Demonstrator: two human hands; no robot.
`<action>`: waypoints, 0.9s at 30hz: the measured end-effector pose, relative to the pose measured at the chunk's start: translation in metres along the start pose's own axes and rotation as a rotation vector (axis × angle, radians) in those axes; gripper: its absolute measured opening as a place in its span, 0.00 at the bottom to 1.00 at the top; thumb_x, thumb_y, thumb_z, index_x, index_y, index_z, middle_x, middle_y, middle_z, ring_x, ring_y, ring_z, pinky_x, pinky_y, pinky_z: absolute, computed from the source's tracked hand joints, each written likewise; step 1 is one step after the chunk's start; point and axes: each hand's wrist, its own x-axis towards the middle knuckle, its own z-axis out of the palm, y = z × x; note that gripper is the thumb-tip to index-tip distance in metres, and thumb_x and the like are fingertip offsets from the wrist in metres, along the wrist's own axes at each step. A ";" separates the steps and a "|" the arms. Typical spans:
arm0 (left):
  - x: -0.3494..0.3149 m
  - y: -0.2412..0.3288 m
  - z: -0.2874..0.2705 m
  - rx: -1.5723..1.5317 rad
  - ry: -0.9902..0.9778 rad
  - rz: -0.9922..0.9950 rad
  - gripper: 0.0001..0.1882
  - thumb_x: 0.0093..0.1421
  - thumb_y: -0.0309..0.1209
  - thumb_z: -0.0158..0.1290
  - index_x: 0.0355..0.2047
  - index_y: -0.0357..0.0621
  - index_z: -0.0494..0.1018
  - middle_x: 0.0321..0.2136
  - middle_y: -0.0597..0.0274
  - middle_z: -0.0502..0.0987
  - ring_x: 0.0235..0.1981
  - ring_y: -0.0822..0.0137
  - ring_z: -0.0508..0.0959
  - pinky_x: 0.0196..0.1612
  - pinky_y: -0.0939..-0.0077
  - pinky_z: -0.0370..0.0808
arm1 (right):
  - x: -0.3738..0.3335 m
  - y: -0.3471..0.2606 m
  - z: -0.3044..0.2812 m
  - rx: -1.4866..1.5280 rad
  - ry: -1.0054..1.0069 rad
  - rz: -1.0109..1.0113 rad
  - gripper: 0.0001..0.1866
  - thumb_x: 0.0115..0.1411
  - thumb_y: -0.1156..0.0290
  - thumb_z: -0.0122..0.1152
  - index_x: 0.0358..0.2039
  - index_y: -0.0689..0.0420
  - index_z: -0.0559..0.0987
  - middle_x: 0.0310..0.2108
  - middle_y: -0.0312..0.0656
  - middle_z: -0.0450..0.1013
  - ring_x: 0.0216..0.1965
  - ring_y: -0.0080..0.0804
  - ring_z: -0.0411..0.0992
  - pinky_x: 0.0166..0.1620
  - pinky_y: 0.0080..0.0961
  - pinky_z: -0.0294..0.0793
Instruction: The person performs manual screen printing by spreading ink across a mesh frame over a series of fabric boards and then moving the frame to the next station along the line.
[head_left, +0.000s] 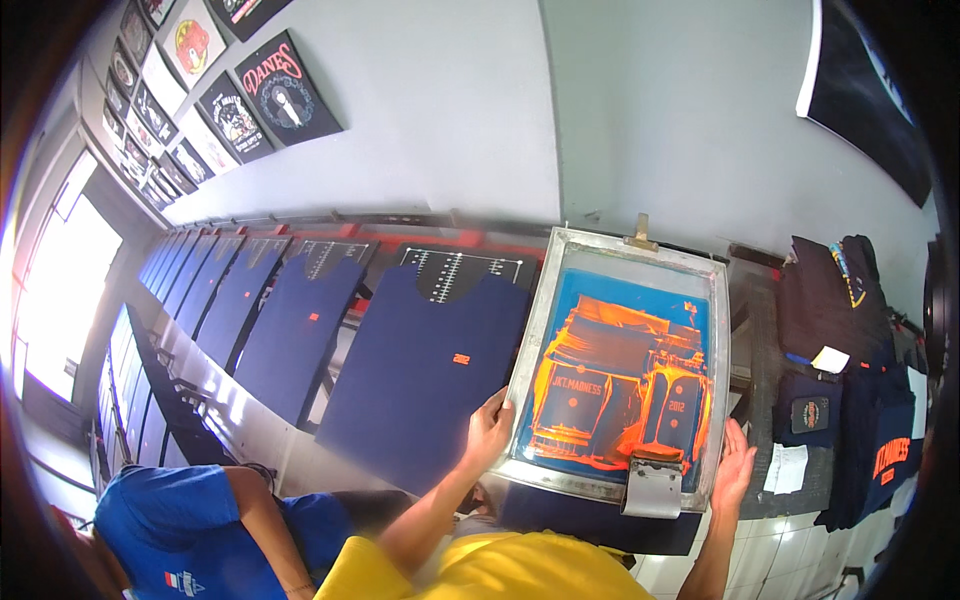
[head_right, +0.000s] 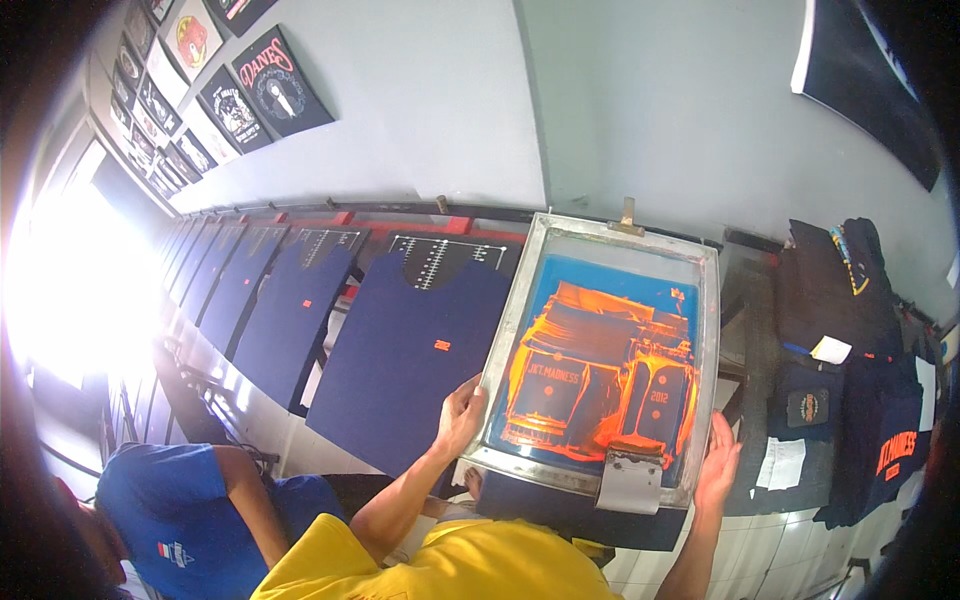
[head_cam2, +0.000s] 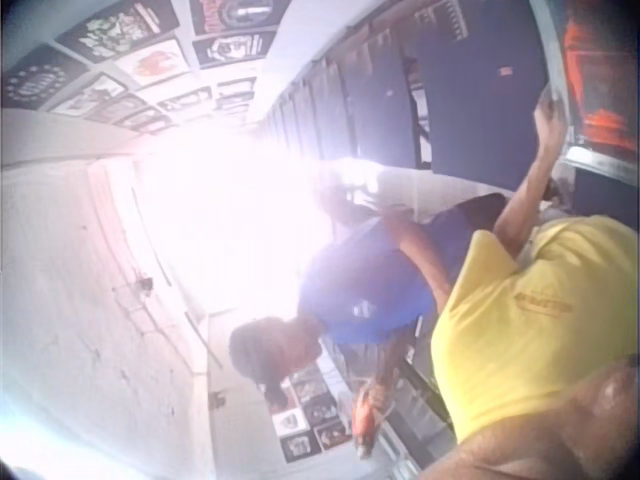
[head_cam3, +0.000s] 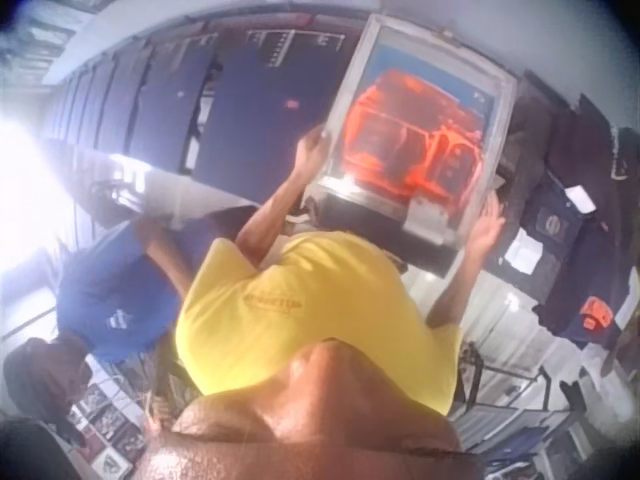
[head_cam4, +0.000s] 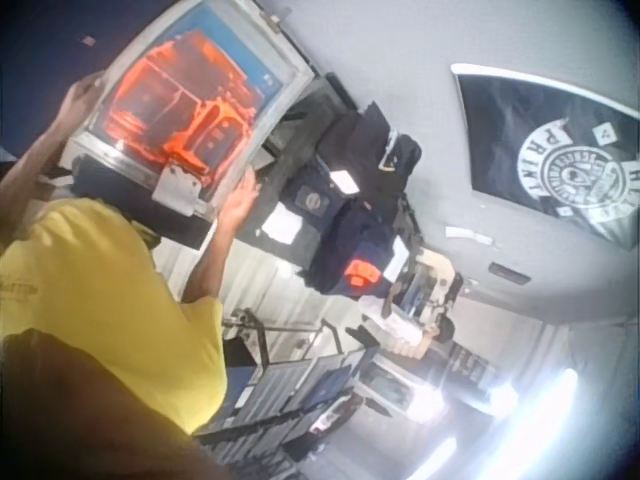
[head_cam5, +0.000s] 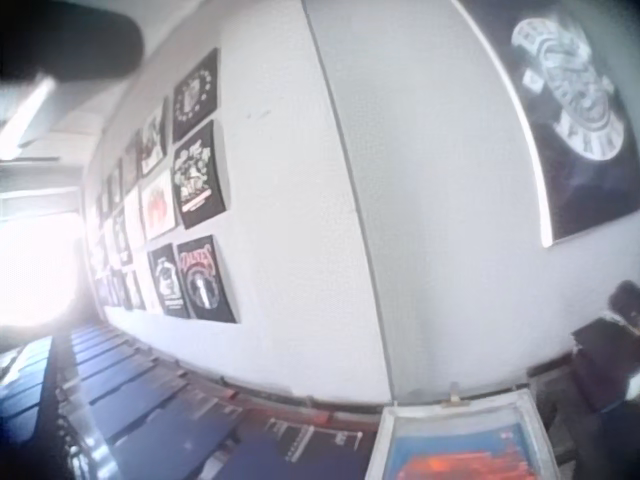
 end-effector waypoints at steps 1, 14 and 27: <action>0.000 -0.007 -0.006 -0.060 0.015 0.023 0.28 0.70 0.45 0.46 0.61 0.33 0.69 0.44 0.58 0.80 0.45 0.73 0.75 0.51 0.74 0.72 | -0.001 -0.002 0.011 -0.017 -0.008 -0.006 0.43 0.70 0.38 0.34 0.65 0.68 0.63 0.67 0.53 0.59 0.70 0.43 0.53 0.72 0.39 0.44; 0.049 -0.102 -0.186 -0.158 0.196 0.003 0.23 0.72 0.37 0.46 0.55 0.29 0.73 0.43 0.58 0.81 0.44 0.72 0.76 0.50 0.76 0.72 | -0.033 0.056 0.228 0.014 0.006 -0.018 0.40 0.66 0.41 0.48 0.63 0.66 0.66 0.69 0.53 0.57 0.70 0.44 0.55 0.72 0.42 0.47; 0.088 -0.170 -0.298 -0.058 0.244 0.003 0.23 0.71 0.39 0.45 0.51 0.28 0.76 0.32 0.69 0.76 0.34 0.77 0.69 0.39 0.79 0.67 | -0.028 0.127 0.343 0.024 0.026 0.041 0.39 0.65 0.45 0.52 0.62 0.67 0.67 0.69 0.54 0.57 0.70 0.44 0.53 0.72 0.41 0.45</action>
